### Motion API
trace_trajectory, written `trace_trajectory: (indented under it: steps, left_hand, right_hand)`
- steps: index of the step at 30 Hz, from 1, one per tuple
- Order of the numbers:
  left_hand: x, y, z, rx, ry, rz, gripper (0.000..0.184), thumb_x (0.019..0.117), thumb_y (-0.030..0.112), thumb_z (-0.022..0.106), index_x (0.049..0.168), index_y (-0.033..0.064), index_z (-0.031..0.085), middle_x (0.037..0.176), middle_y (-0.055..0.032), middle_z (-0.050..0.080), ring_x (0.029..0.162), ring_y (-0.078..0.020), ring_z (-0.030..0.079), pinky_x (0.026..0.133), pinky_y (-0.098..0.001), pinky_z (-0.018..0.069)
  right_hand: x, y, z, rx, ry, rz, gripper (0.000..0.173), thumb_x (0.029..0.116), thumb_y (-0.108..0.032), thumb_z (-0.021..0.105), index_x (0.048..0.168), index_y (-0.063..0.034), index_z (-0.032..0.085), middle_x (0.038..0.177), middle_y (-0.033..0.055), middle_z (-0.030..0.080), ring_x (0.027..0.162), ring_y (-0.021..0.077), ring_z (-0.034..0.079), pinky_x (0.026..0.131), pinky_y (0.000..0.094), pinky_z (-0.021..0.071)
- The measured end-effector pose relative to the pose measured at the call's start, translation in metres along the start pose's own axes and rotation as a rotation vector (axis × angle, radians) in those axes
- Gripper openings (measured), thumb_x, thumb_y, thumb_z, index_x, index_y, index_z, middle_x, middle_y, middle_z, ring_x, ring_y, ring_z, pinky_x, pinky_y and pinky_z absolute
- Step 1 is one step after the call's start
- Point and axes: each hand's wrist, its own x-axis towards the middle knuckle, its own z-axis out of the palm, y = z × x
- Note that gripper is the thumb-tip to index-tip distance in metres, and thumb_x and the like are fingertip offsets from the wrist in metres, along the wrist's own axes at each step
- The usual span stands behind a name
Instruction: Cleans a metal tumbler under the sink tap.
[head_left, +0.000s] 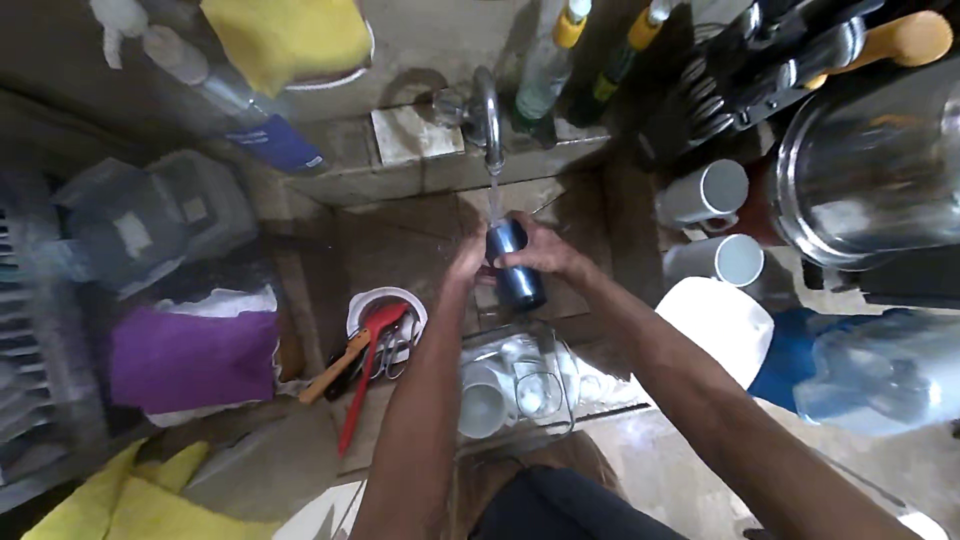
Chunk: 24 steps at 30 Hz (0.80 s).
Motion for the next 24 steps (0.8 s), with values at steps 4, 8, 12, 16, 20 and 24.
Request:
trace_trajectory:
  steps: [4,8,12,16,20,24]
  left_hand:
    - [0.020,-0.014,0.008,-0.278,-0.067,-0.139,0.070,0.1042,0.067,0.032,0.142,0.0109,0.052,0.129,-0.0207,0.063,0.106,-0.0337,0.067,0.087,-0.0502,0.0574]
    - [0.018,-0.024,0.000,-0.411,-0.130,-0.114,0.055,0.1060,0.052,0.038,0.144,0.0137,0.049,0.134,-0.0191,0.060,0.107,-0.0362,0.066,0.086,-0.0542,0.0568]
    - [0.007,-0.020,-0.012,-0.366,-0.053,0.075,0.043,0.1056,0.034,0.045,0.143,0.0127,0.052,0.132,-0.0181,0.061,0.110,-0.0345,0.065,0.087,-0.0550,0.0574]
    - [-0.006,-0.017,-0.026,-0.420,-0.034,0.322,0.048,0.1077,0.036,0.044,0.152,0.0191,0.046,0.146,-0.0144,0.055,0.128,-0.0324,0.057,0.100,-0.0542,0.0519]
    - [-0.012,-0.020,-0.040,-0.365,0.023,0.346,0.050,0.1086,0.037,0.043,0.153,0.0140,0.045,0.152,-0.0134,0.051,0.135,-0.0301,0.054,0.105,-0.0508,0.0506]
    - [-0.021,-0.031,-0.051,-0.312,0.035,0.338,0.049,0.1066,0.035,0.048,0.149,0.0110,0.049,0.147,-0.0117,0.057,0.128,-0.0278,0.061,0.101,-0.0463,0.0537]
  right_hand:
    - [0.017,-0.024,-0.026,-0.026,-0.247,0.230,0.089,0.0782,-0.043,0.082,0.154,-0.0209,0.041,0.129,0.0196,0.064,0.104,0.0361,0.067,0.082,0.0584,0.0553]
    - [0.023,-0.024,-0.026,-0.192,-0.316,0.130,0.094,0.0715,-0.035,0.090,0.149,-0.0184,0.040,0.119,0.0210,0.066,0.093,0.0374,0.069,0.073,0.0591,0.0573]
    - [0.016,-0.003,-0.003,-0.275,-0.074,-0.145,0.099,0.0583,-0.032,0.097,0.141,-0.0146,0.045,0.109,0.0175,0.069,0.095,0.0360,0.070,0.081,0.0617,0.0569]
    - [0.000,-0.006,0.018,-0.325,0.223,-0.308,0.085,0.0658,-0.027,0.094,0.135,-0.0079,0.049,0.130,0.0191,0.061,0.105,0.0364,0.068,0.084,0.0584,0.0578]
    - [0.000,0.000,0.026,-0.287,0.333,-0.314,0.081,0.0683,-0.027,0.094,0.133,-0.0051,0.050,0.129,0.0211,0.062,0.105,0.0379,0.069,0.085,0.0583,0.0580]
    - [-0.009,-0.002,0.031,-0.154,0.429,-0.337,0.077,0.0672,-0.024,0.094,0.127,-0.0016,0.050,0.126,0.0231,0.061,0.109,0.0371,0.066,0.090,0.0557,0.0566]
